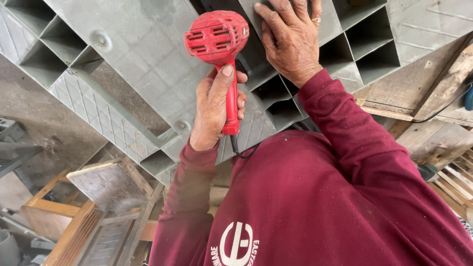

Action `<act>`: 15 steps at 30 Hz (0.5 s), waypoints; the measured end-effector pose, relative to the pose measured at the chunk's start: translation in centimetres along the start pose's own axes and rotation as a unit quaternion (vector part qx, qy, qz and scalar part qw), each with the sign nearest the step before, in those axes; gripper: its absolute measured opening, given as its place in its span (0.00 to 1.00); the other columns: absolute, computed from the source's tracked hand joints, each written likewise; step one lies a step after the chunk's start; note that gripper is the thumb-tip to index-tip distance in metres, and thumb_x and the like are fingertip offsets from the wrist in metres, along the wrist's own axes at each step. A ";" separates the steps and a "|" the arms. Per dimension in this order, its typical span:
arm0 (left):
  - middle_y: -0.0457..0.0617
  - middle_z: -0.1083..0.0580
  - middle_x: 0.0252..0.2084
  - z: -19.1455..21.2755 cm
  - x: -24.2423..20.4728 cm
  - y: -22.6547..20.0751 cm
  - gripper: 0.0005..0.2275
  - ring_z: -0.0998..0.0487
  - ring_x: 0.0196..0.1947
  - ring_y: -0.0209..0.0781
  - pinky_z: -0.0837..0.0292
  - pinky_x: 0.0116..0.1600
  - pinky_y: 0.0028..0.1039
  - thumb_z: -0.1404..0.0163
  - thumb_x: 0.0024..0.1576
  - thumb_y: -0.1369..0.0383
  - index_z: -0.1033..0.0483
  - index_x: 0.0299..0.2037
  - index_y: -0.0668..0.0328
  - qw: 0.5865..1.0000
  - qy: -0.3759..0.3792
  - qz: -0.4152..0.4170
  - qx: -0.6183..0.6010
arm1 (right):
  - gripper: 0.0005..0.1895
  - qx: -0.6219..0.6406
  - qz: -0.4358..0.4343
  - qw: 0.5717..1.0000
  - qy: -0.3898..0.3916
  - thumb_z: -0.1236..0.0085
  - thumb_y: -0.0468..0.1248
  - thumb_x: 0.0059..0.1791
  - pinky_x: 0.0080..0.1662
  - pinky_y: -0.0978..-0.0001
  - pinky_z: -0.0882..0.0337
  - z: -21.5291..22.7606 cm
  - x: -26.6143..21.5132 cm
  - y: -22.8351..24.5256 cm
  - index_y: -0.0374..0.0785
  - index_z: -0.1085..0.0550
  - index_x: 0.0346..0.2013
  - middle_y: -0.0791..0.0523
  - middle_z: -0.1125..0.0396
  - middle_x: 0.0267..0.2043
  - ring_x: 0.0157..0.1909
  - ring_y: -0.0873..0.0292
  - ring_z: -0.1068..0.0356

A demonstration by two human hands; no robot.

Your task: The person uses a red heat gun to warm a seam on a grey plastic pallet. They then switch to a soldering iron to apply heat and pressure to the same seam, smoothing the plastic to repair a crack. The person repeatedly wipes the seam with a cloth while working.

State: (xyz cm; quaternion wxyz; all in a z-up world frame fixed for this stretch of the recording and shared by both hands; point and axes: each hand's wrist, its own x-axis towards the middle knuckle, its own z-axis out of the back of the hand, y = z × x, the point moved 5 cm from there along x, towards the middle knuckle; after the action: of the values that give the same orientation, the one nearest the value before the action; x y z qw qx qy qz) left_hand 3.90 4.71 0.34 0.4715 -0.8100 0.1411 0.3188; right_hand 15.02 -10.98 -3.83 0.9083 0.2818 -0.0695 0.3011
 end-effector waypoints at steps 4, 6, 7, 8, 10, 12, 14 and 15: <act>0.53 0.29 0.37 0.2 0.5 0.2 0.24 0.27 0.23 0.33 0.29 0.22 0.25 0.49 0.63 0.53 0.32 0.51 0.73 1.000 0.010 0.005 -0.001 | 0.16 -0.006 0.004 1.000 -0.004 0.44 0.31 0.55 0.71 0.45 0.51 0.0 -0.2 0.1 0.44 0.25 0.58 0.60 0.35 0.64 0.71 0.51 0.40; 0.52 0.29 0.36 0.3 0.7 0.2 0.23 0.28 0.22 0.33 0.30 0.22 0.25 0.49 0.63 0.53 0.32 0.50 0.73 1.000 0.020 -0.001 -0.002 | 0.16 -0.002 0.000 1.000 -0.004 0.44 0.31 0.55 0.71 0.46 0.51 -0.1 -0.1 0.0 0.44 0.24 0.58 0.59 0.35 0.66 0.70 0.51 0.40; 0.54 0.30 0.34 0.4 0.8 0.3 0.23 0.28 0.21 0.34 0.30 0.22 0.25 0.49 0.63 0.53 0.32 0.50 0.73 1.000 0.021 0.006 0.006 | 0.15 -0.007 0.001 1.000 -0.007 0.43 0.31 0.55 0.70 0.46 0.50 -0.1 -0.1 -0.1 0.44 0.24 0.58 0.59 0.34 0.66 0.70 0.52 0.40; 0.55 0.31 0.31 0.6 0.7 0.3 0.24 0.29 0.20 0.34 0.30 0.21 0.25 0.49 0.63 0.52 0.31 0.50 0.73 1.000 0.021 0.013 0.014 | 0.15 -0.010 0.002 1.000 -0.010 0.43 0.32 0.56 0.70 0.47 0.49 -0.1 -0.1 0.0 0.44 0.24 0.57 0.60 0.34 0.66 0.70 0.52 0.39; 0.55 0.31 0.32 0.7 0.7 0.4 0.24 0.29 0.20 0.34 0.30 0.22 0.25 0.49 0.63 0.52 0.31 0.50 0.72 0.999 0.023 0.015 0.019 | 0.15 0.003 -0.008 1.000 -0.009 0.43 0.31 0.56 0.68 0.49 0.46 -0.2 -0.2 -0.1 0.44 0.24 0.57 0.60 0.34 0.66 0.70 0.52 0.39; 0.53 0.29 0.37 0.8 0.8 0.3 0.24 0.28 0.22 0.33 0.30 0.22 0.26 0.48 0.62 0.52 0.32 0.51 0.71 1.000 0.026 0.003 0.010 | 0.17 0.035 -0.026 0.999 -0.001 0.44 0.30 0.54 0.66 0.52 0.42 -0.3 -0.2 -0.2 0.43 0.24 0.57 0.59 0.34 0.66 0.70 0.50 0.39; 0.55 0.30 0.33 0.9 0.9 0.3 0.24 0.28 0.21 0.34 0.29 0.22 0.26 0.48 0.63 0.52 0.32 0.51 0.73 0.999 0.027 0.017 0.019 | 0.15 0.024 -0.027 0.999 -0.007 0.42 0.31 0.55 0.65 0.52 0.41 -0.2 -0.1 -0.1 0.44 0.23 0.57 0.59 0.33 0.65 0.69 0.51 0.38; 0.56 0.31 0.32 0.9 0.9 0.3 0.24 0.28 0.21 0.35 0.29 0.22 0.26 0.48 0.64 0.52 0.32 0.52 0.74 0.999 0.028 0.024 0.023 | 0.14 0.019 -0.027 0.999 -0.009 0.41 0.31 0.56 0.64 0.53 0.41 -0.1 -0.1 0.0 0.44 0.23 0.56 0.59 0.33 0.65 0.69 0.51 0.38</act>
State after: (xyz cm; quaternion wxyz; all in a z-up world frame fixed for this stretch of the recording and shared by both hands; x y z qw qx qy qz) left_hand 4.01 5.41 -0.78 0.4783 -0.8036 0.1811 0.3044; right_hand 14.92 -10.96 -3.98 0.9101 0.3034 -0.0642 0.2750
